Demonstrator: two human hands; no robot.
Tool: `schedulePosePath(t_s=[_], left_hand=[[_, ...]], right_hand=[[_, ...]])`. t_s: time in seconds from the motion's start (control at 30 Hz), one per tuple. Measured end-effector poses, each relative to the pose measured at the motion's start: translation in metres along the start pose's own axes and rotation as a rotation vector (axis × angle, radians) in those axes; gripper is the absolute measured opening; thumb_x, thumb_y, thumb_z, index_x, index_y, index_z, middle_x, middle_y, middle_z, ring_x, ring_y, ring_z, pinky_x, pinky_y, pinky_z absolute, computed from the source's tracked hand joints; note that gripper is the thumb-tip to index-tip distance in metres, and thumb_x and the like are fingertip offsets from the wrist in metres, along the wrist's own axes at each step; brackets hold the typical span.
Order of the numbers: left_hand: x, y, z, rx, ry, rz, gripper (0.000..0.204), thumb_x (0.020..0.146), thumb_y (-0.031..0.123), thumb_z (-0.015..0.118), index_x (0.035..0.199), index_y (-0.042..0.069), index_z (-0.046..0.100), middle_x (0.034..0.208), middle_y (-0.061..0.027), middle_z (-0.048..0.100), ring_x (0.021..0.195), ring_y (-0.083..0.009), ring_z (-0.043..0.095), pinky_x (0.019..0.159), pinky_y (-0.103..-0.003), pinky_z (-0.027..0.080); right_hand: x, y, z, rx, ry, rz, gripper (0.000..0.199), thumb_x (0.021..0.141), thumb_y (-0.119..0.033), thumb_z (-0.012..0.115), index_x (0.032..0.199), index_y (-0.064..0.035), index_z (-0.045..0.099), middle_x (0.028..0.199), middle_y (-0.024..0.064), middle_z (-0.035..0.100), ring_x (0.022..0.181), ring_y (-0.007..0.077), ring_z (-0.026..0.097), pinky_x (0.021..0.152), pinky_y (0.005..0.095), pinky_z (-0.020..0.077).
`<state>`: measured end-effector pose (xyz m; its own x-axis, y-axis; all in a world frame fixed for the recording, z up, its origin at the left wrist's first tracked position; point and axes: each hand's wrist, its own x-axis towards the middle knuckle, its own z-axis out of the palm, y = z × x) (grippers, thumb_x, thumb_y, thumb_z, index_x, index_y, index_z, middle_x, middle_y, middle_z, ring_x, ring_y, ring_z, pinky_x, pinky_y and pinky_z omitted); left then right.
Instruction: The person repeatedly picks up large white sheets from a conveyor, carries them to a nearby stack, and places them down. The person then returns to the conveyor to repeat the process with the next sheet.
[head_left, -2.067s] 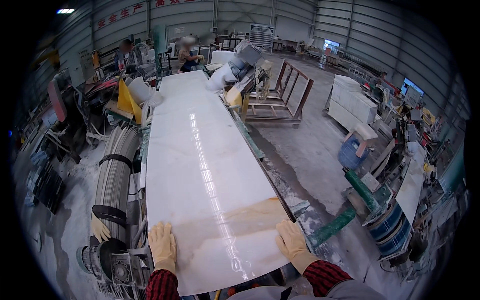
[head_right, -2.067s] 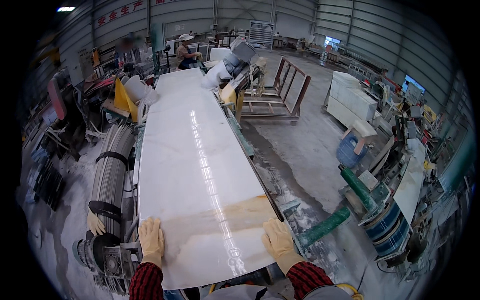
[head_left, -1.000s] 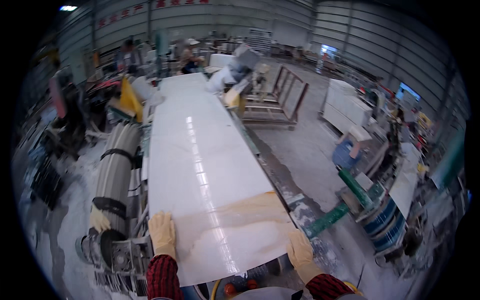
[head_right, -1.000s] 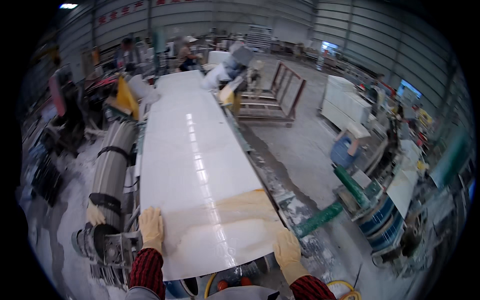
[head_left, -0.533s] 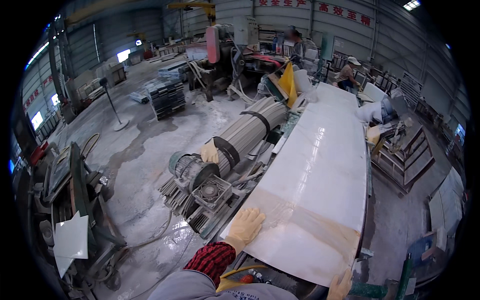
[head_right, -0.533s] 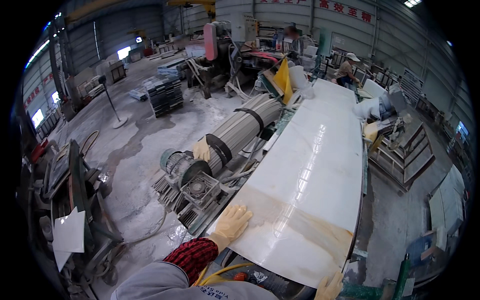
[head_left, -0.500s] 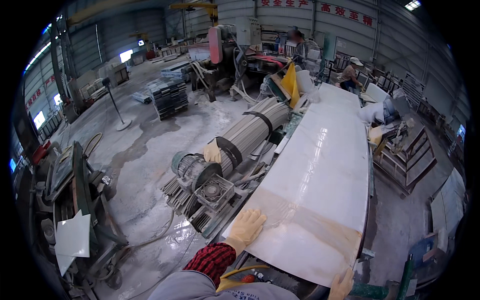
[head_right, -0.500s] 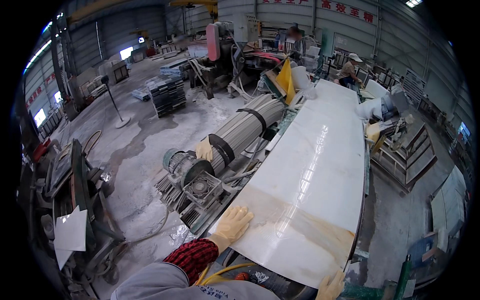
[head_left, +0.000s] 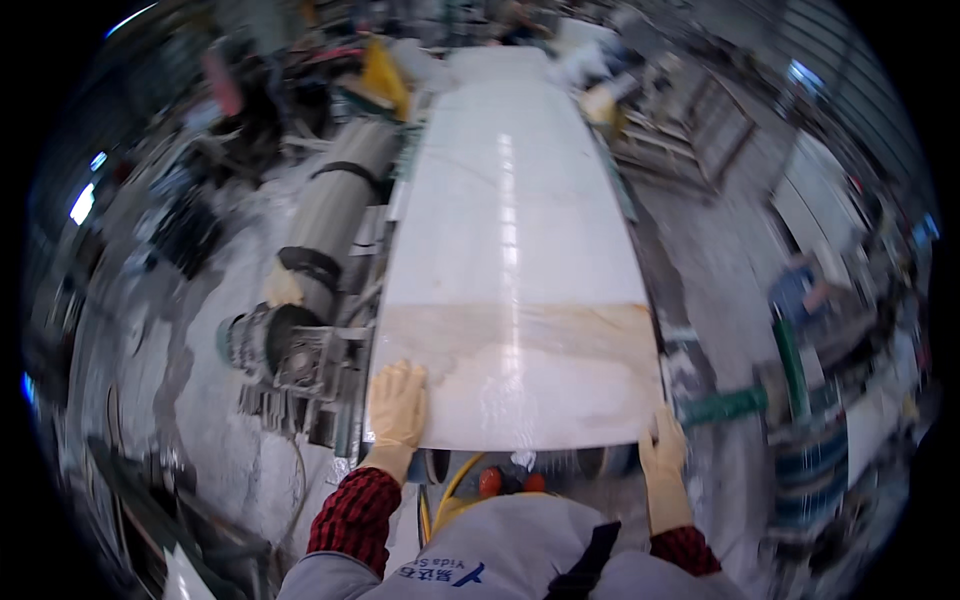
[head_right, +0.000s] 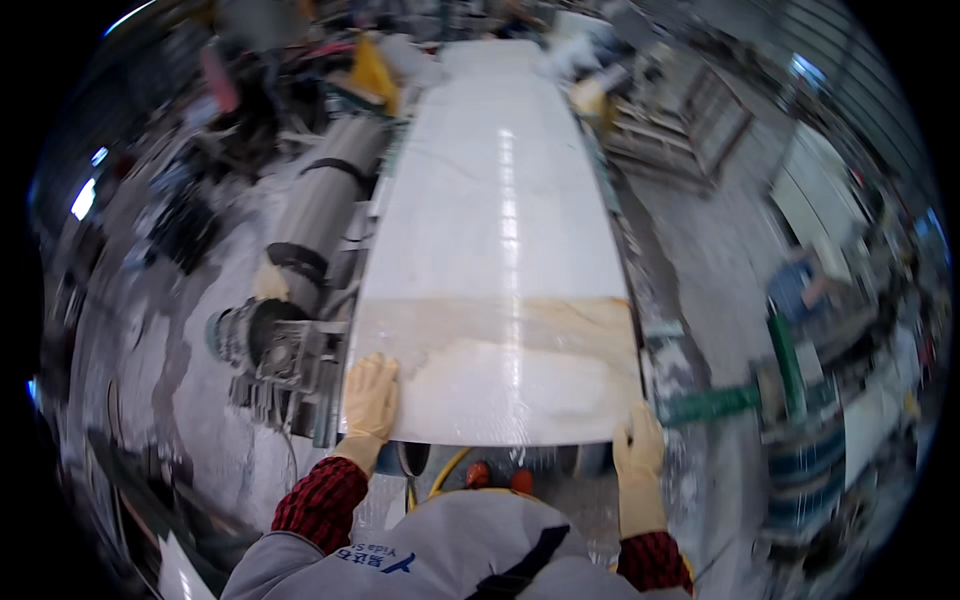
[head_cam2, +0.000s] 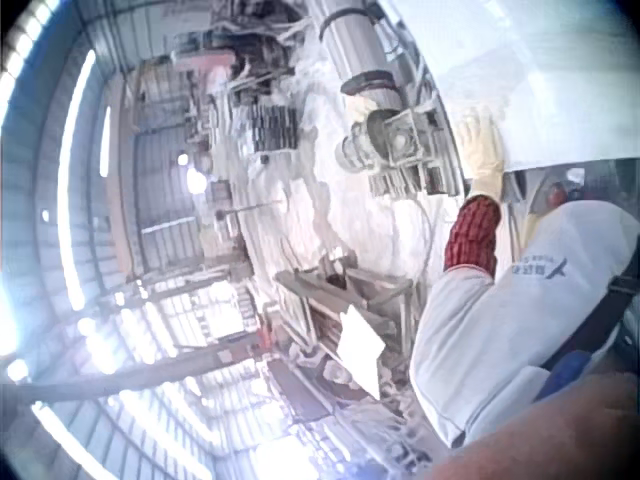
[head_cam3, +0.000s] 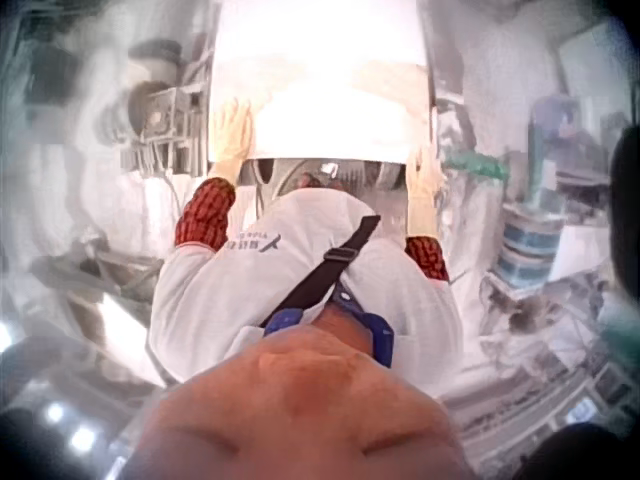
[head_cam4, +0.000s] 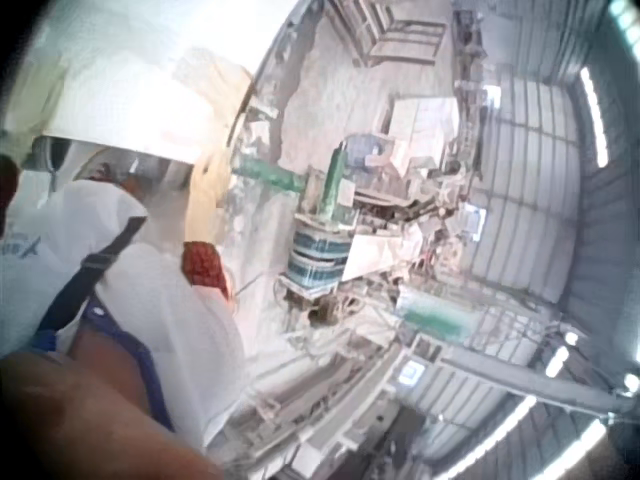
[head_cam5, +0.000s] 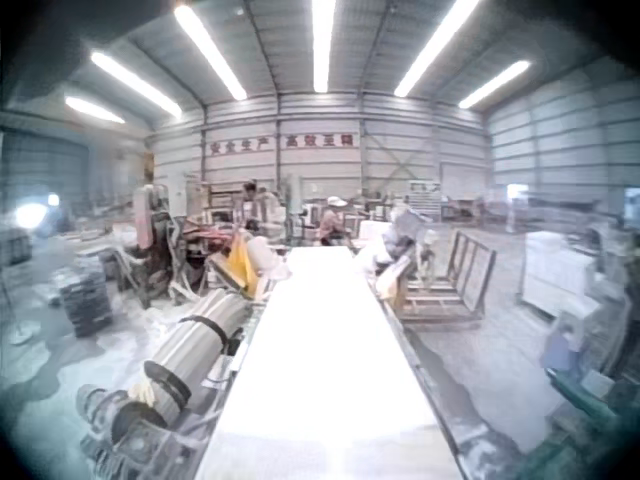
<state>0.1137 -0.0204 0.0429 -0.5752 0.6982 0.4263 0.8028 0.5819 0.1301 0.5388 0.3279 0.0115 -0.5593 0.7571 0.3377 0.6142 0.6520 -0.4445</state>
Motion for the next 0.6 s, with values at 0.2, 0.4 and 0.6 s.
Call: schedulePosePath(t_s=[0.2, 0.4, 0.6], left_hand=[[0.010, -0.005, 0.013, 0.010, -0.097, 0.022, 0.046, 0.115, 0.020, 0.067, 0.160, 0.010, 0.069, 0.170, -0.0223, 0.064, 0.158, -0.0487, 0.055, 0.135, -0.062, 0.040], [0.009, -0.008, 0.018, 0.064, -0.113, 0.013, 0.046, 0.117, 0.019, 0.066, 0.162, 0.011, 0.067, 0.171, -0.0224, 0.063, 0.158, -0.0486, 0.055, 0.135, -0.061, 0.040], [0.009, -0.002, 0.011, 0.036, -0.074, 0.022, 0.041, 0.108, 0.019, 0.071, 0.148, 0.011, 0.070, 0.157, -0.0209, 0.068, 0.142, -0.0454, 0.060, 0.123, -0.060, 0.046]], right_hand=[[0.008, -0.005, 0.003, 0.023, 0.055, 0.092, 0.041, 0.104, -0.018, 0.077, 0.143, -0.0054, 0.074, 0.140, 0.0276, 0.079, 0.124, 0.0525, 0.072, 0.108, 0.0584, 0.0590], [0.041, -0.011, 0.027, -0.082, 0.059, -0.014, 0.053, 0.103, -0.023, 0.077, 0.152, -0.0035, 0.070, 0.150, 0.0310, 0.074, 0.134, 0.0543, 0.068, 0.121, 0.0653, 0.0506], [0.087, -0.012, 0.068, -0.146, 0.043, -0.127, 0.065, 0.105, -0.030, 0.076, 0.163, -0.0021, 0.066, 0.171, 0.0357, 0.062, 0.155, 0.0581, 0.058, 0.137, 0.0676, 0.0405]])
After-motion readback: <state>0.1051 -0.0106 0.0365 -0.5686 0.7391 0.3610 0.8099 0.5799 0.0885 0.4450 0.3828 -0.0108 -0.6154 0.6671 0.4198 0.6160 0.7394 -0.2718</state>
